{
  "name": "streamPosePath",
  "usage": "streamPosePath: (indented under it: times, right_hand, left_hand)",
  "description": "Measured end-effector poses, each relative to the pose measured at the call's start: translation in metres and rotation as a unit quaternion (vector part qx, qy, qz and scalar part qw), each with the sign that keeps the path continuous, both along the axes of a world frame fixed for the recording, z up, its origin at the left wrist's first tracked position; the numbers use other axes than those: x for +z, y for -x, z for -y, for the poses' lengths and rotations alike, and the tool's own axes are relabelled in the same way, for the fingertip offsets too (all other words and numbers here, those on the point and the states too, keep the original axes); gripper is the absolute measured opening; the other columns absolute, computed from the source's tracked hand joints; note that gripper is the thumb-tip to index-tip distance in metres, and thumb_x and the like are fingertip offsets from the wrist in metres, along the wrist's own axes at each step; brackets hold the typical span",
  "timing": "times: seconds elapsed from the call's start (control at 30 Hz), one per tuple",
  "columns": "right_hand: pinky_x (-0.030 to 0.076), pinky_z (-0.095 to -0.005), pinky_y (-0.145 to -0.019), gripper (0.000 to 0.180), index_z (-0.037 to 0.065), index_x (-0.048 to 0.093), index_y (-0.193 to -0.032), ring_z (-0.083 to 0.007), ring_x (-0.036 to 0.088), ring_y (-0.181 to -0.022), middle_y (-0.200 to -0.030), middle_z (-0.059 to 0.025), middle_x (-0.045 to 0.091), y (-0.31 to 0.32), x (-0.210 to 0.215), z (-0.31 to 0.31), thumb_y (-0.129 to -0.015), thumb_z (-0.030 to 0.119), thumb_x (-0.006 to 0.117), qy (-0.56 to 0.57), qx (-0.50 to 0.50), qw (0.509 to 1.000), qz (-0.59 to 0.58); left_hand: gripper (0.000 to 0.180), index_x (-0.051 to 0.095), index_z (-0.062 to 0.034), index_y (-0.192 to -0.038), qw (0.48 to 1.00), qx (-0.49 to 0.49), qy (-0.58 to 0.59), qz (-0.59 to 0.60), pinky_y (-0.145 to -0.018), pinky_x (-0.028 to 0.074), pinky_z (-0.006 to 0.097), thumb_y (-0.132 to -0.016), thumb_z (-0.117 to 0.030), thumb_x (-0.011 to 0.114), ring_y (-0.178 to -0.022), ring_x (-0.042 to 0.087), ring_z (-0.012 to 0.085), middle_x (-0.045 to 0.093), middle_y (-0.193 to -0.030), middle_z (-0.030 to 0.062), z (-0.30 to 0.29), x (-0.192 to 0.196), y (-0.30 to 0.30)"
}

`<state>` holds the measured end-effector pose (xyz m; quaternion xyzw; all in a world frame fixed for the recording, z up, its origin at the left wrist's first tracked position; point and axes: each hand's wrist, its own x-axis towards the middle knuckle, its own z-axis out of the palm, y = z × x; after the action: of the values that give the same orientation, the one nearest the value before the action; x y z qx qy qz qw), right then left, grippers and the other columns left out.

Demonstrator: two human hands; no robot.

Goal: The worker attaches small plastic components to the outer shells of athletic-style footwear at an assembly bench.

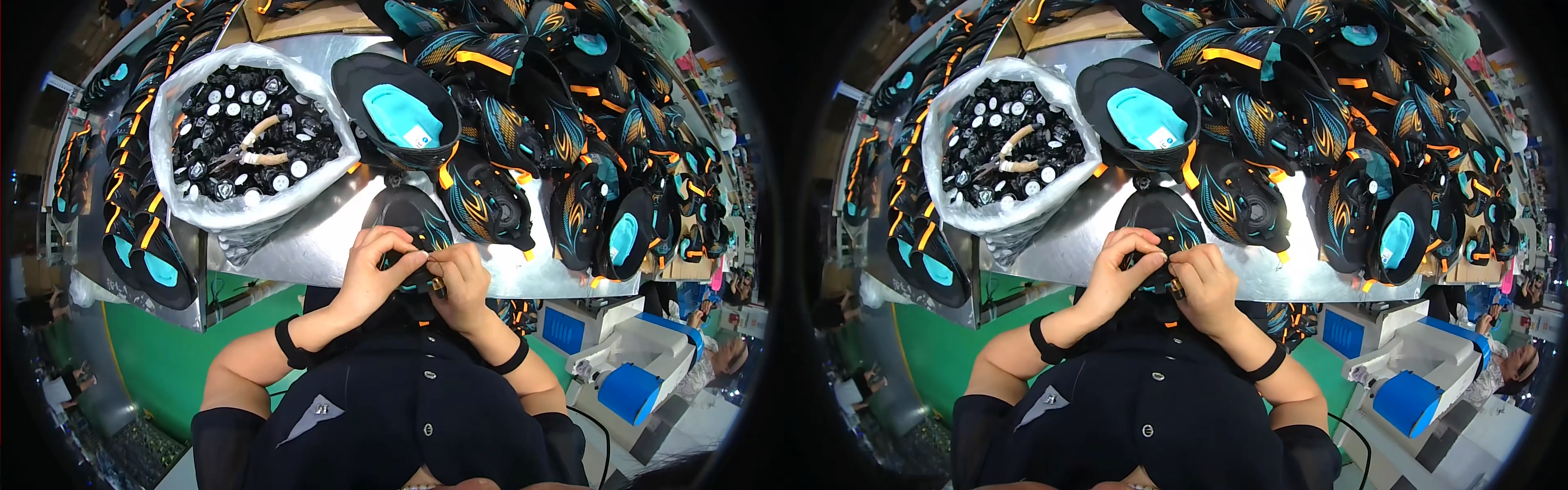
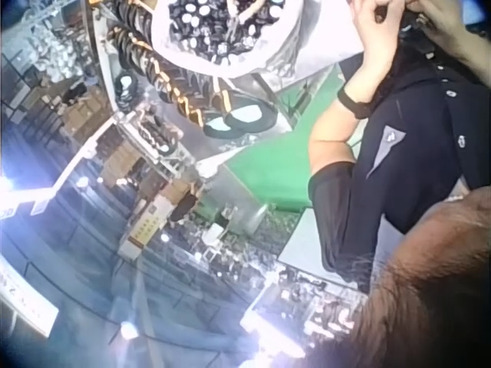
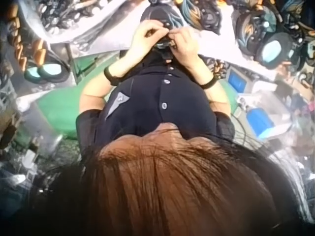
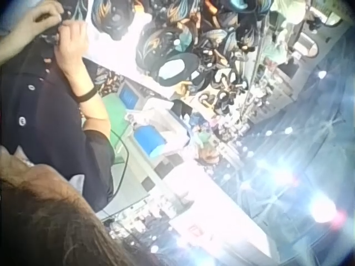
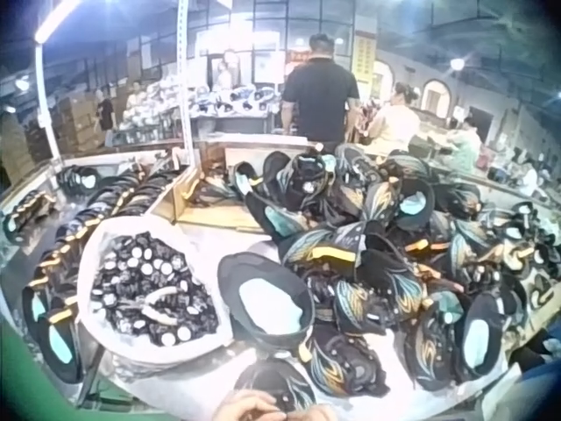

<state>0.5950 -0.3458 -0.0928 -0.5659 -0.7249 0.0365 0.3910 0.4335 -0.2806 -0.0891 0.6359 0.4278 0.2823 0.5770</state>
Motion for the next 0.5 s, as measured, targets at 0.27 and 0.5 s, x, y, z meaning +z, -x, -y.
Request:
streamPosePath:
  times: [0.27, 0.5]
  right_hand:
    - [0.051, -0.0297, -0.059, 0.045, 0.007, 0.064, -0.096, -0.0246, 0.06, -0.084, -0.093, -0.0015, 0.065, -0.002, 0.013, -0.017, -0.052, 0.001, 0.069, 0.018, -0.001, 0.999, -0.04]
    - [0.052, -0.0328, -0.067, 0.042, 0.007, 0.066, -0.096, -0.0244, 0.061, -0.087, -0.092, -0.0029, 0.065, 0.002, 0.005, -0.018, -0.055, 0.001, 0.071, 0.033, 0.081, 0.995, -0.051]
  left_hand:
    - [0.036, 0.065, -0.005, -0.089, 0.887, -0.197, -0.332, -0.255, -0.084, 0.041, 0.037, -0.073, -0.037, 0.072, -0.099, 0.055, 0.0254, 0.063, -0.1, 0.0069, -0.02, 0.025, 0.002]
    - [0.055, 0.059, 0.0001, -0.098, 0.84, -0.163, -0.439, -0.274, -0.078, 0.042, 0.039, -0.065, -0.041, 0.075, -0.089, 0.054, 0.0268, 0.056, -0.093, 0.0104, -0.006, 0.013, 0.012]
